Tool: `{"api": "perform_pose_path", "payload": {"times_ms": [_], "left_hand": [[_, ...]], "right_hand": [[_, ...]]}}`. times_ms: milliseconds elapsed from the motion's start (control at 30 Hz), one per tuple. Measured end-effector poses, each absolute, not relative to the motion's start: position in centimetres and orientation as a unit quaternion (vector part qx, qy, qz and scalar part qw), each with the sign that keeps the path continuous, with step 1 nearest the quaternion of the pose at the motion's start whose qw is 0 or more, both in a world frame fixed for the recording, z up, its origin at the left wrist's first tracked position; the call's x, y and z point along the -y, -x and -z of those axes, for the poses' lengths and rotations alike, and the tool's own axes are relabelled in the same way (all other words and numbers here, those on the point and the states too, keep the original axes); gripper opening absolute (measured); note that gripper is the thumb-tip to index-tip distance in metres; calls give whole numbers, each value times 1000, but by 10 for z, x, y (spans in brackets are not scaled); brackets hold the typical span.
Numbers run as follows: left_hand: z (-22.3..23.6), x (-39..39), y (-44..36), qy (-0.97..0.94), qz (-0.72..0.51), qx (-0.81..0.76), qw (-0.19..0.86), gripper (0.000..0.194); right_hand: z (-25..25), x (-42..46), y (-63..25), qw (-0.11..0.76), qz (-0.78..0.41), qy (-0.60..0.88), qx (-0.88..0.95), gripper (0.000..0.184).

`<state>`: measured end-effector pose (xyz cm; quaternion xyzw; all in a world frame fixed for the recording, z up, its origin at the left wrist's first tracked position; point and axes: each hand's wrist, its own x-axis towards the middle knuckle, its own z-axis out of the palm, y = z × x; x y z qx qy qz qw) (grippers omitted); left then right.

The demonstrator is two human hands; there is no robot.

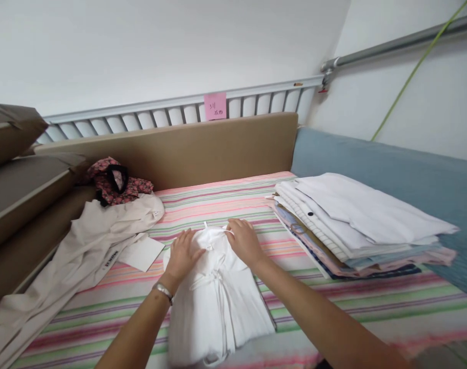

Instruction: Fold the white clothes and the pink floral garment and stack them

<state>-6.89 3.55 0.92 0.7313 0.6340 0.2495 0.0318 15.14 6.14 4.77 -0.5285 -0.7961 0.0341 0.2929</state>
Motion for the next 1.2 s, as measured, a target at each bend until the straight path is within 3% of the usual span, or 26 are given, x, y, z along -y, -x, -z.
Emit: {"api": "perform_pose_path", "payload": {"times_ms": [133,300,433,600,933,1200], "left_hand": [[-24,-39,56,-743,-212,-631,68,58],[-46,-30,56,-758,-177,-625,58,19],[-64,-19,57,-809,-164,-563,47,22],[-76,-18,60,-820,-129,-550,89,25],[-66,-75,96,-762,-30,-630,145,22],[-30,-106,105,-726,39,-671,145,18]], "right_hand": [[-43,-44,-162,404,-27,435,804,12],[-41,-35,-169,402,-41,409,818,15],[-46,-36,-167,357,-60,439,823,36],[-56,-44,-161,286,-103,421,855,11],[-48,-93,-142,121,-148,556,809,27],[-10,-121,-135,59,-163,615,769,22]]}}
